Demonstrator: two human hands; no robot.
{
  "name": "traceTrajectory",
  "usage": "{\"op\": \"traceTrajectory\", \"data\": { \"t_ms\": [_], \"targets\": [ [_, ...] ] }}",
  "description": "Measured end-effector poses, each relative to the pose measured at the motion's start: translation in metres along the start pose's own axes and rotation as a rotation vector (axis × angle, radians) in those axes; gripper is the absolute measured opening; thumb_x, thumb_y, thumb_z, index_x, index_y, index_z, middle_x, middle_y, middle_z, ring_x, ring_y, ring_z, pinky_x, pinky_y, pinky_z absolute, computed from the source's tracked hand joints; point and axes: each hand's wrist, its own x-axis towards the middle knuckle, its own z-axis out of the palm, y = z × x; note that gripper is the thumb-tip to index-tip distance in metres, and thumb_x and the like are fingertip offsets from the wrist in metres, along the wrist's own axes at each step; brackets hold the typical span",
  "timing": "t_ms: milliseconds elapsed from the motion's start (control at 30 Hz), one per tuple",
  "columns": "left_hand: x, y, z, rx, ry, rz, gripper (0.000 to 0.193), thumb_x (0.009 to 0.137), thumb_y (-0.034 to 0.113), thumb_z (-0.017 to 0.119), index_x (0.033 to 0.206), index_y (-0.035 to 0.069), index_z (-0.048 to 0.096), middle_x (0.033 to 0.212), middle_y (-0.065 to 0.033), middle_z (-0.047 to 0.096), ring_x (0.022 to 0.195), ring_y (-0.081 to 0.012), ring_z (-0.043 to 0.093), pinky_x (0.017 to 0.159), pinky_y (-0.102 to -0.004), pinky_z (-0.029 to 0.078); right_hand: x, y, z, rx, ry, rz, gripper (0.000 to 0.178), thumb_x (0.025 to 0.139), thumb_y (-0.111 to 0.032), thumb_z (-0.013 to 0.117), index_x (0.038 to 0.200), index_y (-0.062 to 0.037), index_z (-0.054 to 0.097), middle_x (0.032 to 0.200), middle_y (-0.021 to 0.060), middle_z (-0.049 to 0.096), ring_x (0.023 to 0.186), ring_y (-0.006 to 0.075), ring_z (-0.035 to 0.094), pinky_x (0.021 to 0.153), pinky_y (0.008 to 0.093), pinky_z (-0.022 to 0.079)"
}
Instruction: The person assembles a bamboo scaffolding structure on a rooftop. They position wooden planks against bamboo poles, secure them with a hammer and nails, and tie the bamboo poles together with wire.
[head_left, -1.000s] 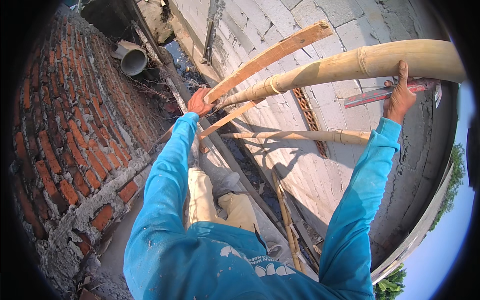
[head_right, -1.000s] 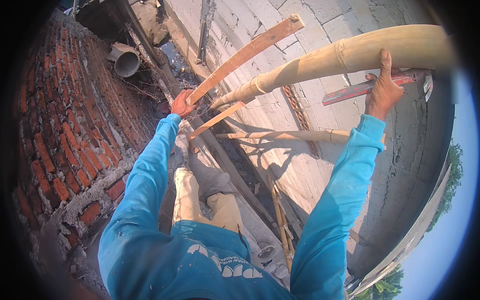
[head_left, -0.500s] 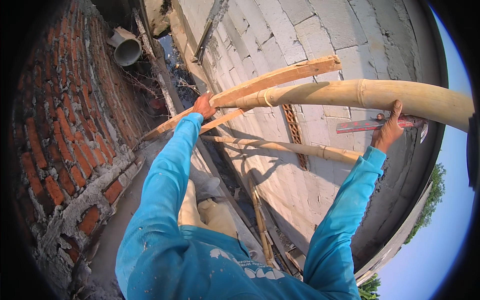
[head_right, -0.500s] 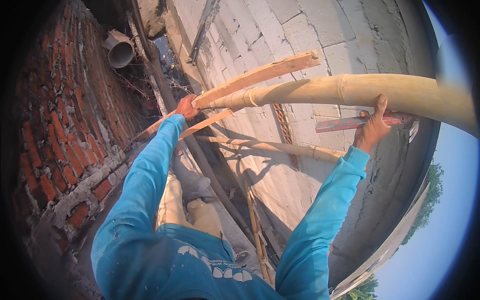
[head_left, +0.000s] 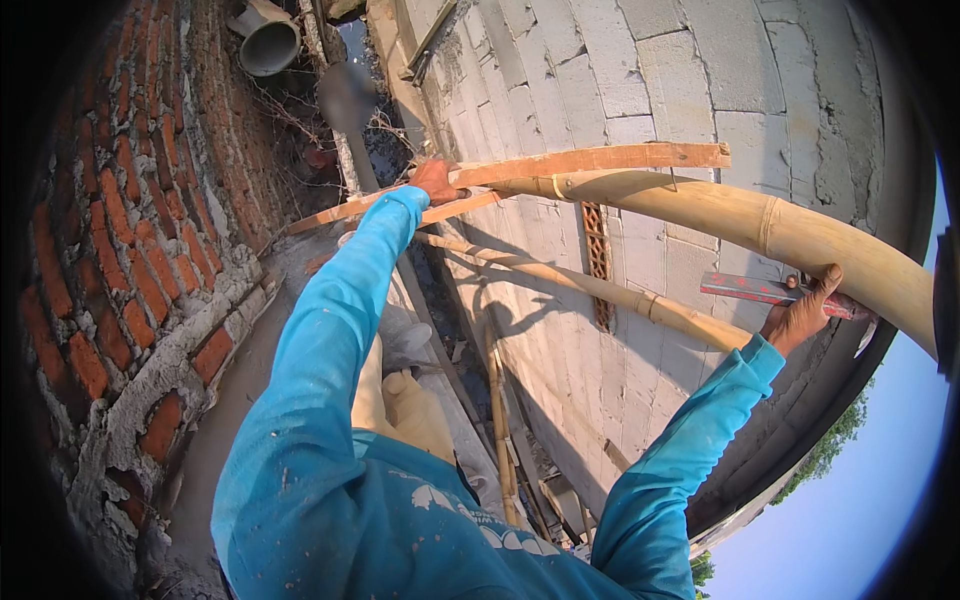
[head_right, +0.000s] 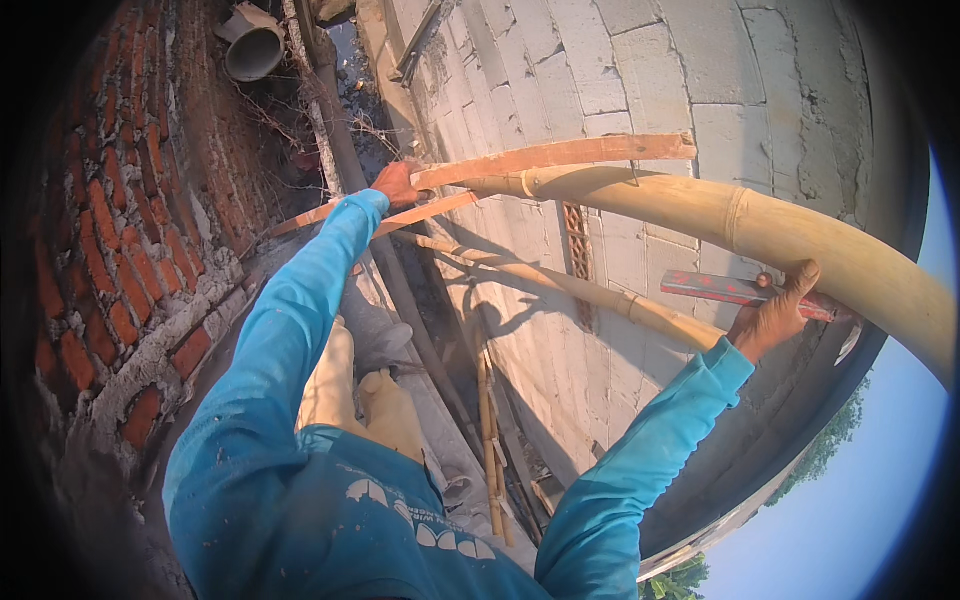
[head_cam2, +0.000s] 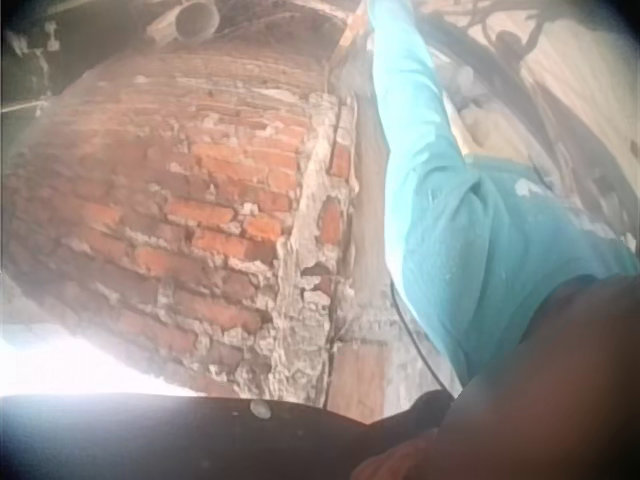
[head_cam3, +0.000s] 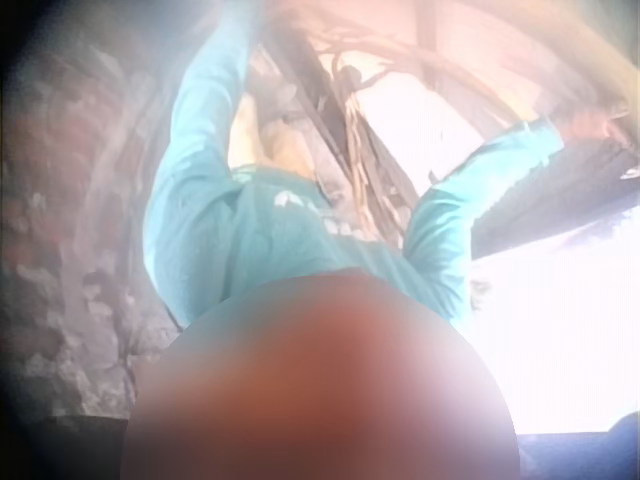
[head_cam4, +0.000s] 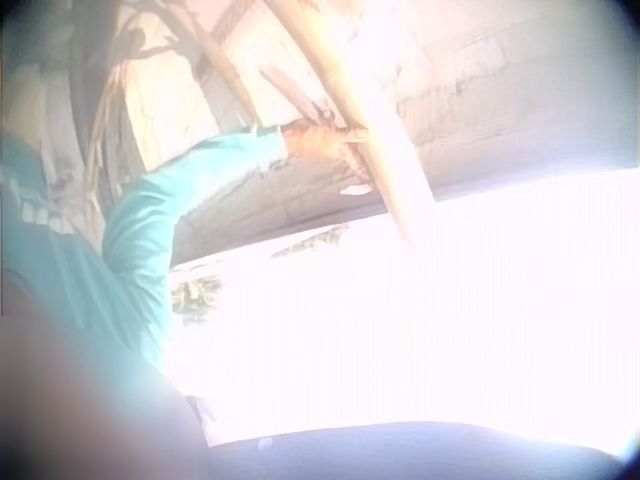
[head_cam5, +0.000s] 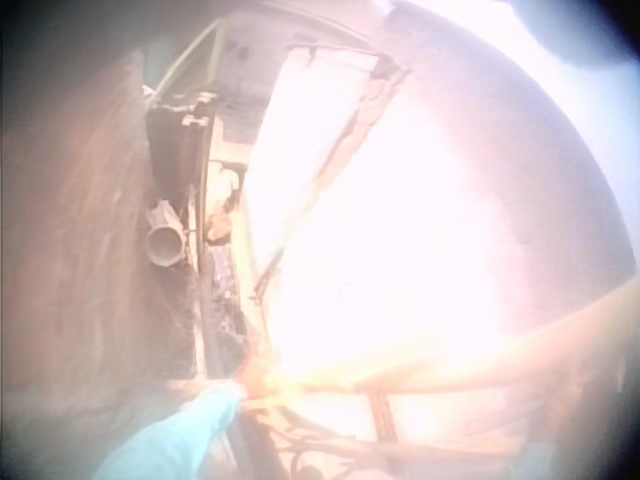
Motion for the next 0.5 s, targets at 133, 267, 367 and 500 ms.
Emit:
{"op": "traceTrajectory", "data": {
  "t_ms": [133,267,367,500],
  "targets": [
    [-0.012,0.004,0.001,0.078,-0.015,0.042,0.064,0.070,0.041,0.078,0.121,0.005,0.065,0.109,-0.0235,0.067,0.099,-0.0373,0.065,0.092,-0.0434,0.051,0.002,-0.001,-0.003,-0.009,-0.017,0.047,0.046,0.086,-0.039,0.074,0.110,-0.0016,0.064,0.098,0.0048,0.061,0.082,0.0133,0.054,0.053,0.0279,0.042],
    [-0.003,0.008,-0.014,-0.044,0.014,0.033,0.054,0.069,0.036,0.078,0.112,0.003,0.068,0.098,-0.0244,0.069,0.092,-0.0391,0.066,0.086,-0.0456,0.052,0.006,0.000,-0.007,-0.009,-0.042,0.036,0.048,0.085,-0.039,0.074,0.114,-0.0027,0.061,0.100,0.0041,0.060,0.083,0.0131,0.054,0.054,0.0276,0.042],
    [0.003,0.013,-0.020,-0.012,0.065,0.006,0.047,0.070,0.028,0.075,0.109,0.003,0.069,0.096,-0.0249,0.069,0.091,-0.0401,0.066,0.085,-0.0463,0.052,0.007,0.000,-0.009,0.024,-0.074,0.033,0.049,0.085,-0.039,0.074,0.115,-0.0036,0.061,0.104,0.0042,0.059,0.085,0.0130,0.054,0.054,0.0274,0.041],
    [0.005,0.015,-0.009,0.013,0.054,0.000,0.050,0.069,0.025,0.073,0.113,0.003,0.067,0.097,-0.0255,0.068,0.093,-0.0404,0.066,0.087,-0.0459,0.052,0.005,-0.001,-0.007,0.051,-0.123,-0.001,0.051,0.085,-0.040,0.074,0.117,-0.0037,0.060,0.105,0.0041,0.059,0.087,0.0133,0.054,0.055,0.0277,0.041]
  ]
}}
